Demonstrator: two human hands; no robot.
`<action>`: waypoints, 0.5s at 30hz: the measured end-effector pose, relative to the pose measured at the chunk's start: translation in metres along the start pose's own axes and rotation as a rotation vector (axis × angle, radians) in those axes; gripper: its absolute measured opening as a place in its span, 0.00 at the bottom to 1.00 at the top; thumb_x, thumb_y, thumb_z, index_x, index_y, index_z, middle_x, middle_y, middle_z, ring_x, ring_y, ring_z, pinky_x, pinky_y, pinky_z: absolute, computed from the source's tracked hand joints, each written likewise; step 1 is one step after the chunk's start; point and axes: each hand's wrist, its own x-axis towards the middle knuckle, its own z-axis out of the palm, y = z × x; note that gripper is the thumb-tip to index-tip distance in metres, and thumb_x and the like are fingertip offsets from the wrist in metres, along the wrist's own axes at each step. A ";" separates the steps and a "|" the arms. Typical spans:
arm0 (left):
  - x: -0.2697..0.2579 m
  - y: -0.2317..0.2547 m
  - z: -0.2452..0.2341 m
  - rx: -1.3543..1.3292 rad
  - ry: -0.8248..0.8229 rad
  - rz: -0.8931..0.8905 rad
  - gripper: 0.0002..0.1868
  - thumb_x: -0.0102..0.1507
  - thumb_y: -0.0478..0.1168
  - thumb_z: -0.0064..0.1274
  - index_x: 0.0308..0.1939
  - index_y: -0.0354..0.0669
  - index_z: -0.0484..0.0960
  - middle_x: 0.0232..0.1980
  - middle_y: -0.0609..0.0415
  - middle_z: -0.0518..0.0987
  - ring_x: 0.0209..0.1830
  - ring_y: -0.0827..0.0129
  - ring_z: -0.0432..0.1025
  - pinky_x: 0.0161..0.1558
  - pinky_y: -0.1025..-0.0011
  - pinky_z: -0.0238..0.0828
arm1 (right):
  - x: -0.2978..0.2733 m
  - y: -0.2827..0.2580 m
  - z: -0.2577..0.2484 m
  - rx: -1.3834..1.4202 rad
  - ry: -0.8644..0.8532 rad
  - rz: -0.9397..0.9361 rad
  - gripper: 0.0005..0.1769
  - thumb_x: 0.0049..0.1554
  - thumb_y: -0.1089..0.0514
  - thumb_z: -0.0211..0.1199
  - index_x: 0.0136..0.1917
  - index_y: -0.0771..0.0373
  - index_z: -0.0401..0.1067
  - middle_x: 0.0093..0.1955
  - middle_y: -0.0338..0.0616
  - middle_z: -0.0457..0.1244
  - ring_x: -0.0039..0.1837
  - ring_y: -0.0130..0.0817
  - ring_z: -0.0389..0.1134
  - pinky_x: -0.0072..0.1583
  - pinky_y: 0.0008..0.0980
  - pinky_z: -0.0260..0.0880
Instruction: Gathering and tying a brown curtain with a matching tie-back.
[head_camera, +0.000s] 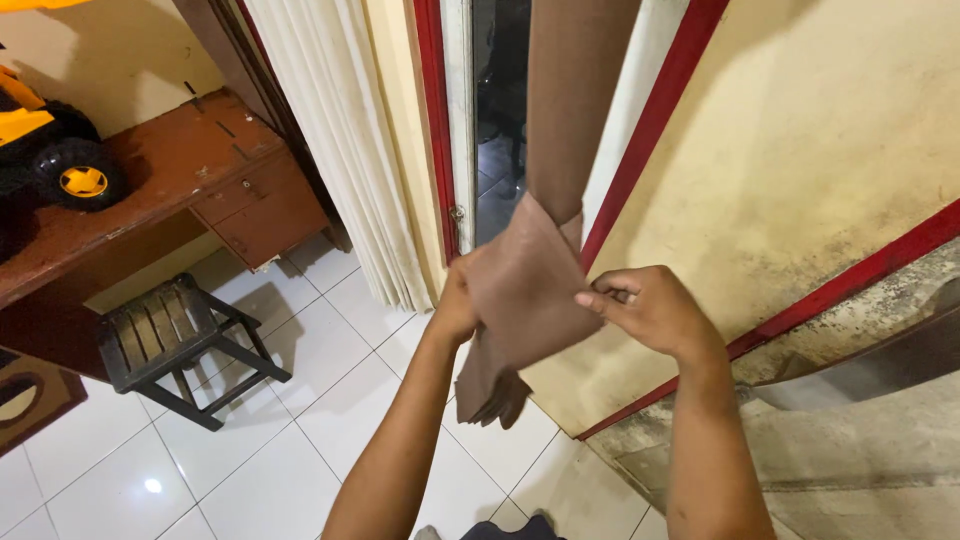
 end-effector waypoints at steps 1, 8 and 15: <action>-0.001 0.010 0.004 0.000 -0.002 0.000 0.23 0.62 0.32 0.62 0.61 0.33 0.81 0.54 0.53 0.83 0.51 0.72 0.74 0.55 0.68 0.74 | 0.004 0.013 0.004 0.000 0.002 0.000 0.22 0.57 0.44 0.69 0.49 0.67 0.83 0.34 0.48 0.66 0.39 0.31 0.60 0.44 0.35 0.62; -0.009 0.036 0.032 0.216 0.177 0.075 0.24 0.60 0.35 0.60 0.61 0.34 0.79 0.52 0.56 0.83 0.49 0.76 0.75 0.53 0.74 0.74 | 0.021 0.004 0.037 0.640 0.238 -0.597 0.27 0.64 0.48 0.61 0.70 0.65 0.66 0.60 0.43 0.63 0.62 0.25 0.65 0.65 0.29 0.66; -0.006 0.024 0.034 0.244 0.269 0.152 0.15 0.65 0.36 0.52 0.55 0.34 0.79 0.50 0.55 0.82 0.49 0.77 0.75 0.52 0.76 0.72 | 0.039 -0.007 0.048 0.771 0.345 -0.451 0.16 0.64 0.60 0.59 0.63 0.69 0.71 0.55 0.41 0.70 0.56 0.26 0.68 0.60 0.31 0.68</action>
